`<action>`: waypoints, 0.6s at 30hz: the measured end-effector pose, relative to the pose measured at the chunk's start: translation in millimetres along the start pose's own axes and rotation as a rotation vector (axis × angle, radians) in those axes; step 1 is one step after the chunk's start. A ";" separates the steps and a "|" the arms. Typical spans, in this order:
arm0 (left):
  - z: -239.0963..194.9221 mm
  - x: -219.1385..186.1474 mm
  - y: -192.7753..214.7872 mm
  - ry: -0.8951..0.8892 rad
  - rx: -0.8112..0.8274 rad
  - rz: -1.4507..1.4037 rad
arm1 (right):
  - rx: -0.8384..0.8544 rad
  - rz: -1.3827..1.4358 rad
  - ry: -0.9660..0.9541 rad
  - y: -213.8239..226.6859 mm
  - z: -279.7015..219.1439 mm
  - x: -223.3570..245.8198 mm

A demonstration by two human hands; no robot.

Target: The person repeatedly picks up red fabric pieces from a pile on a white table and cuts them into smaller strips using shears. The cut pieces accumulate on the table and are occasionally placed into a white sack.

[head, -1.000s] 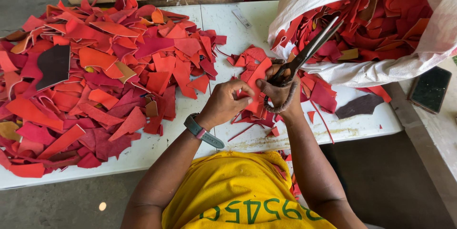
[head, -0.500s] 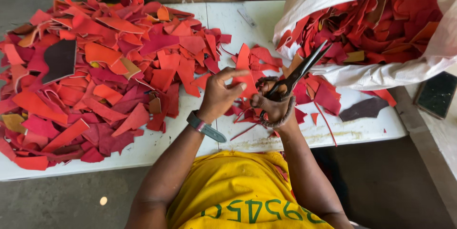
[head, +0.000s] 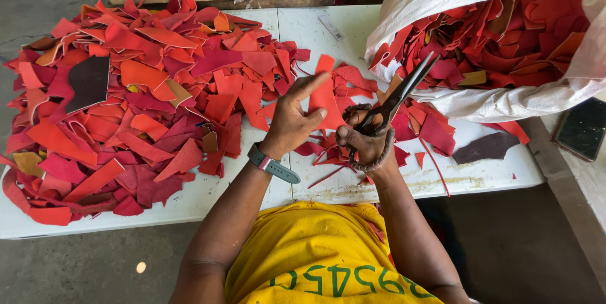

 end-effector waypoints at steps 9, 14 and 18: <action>29.5 -32.7 49.9 -0.028 -0.087 -0.056 | 0.284 -0.268 -0.318 1.9 -49.4 -11.0; 27.7 -45.3 48.6 -0.193 -0.037 -0.014 | 0.344 -0.466 -0.276 -21.5 -42.1 2.5; 17.8 -41.2 39.1 -0.130 -0.020 0.118 | 0.284 -0.494 -0.333 -32.1 -35.6 4.5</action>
Point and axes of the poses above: each hand's wrist, its own z-axis towards the middle knuckle, its own y-axis out of the back of the hand, x = y × z, the point moved 1 cm from there along z, towards the middle knuckle, and after that the axes turned 10 degrees about y, right-handed, at the moved point
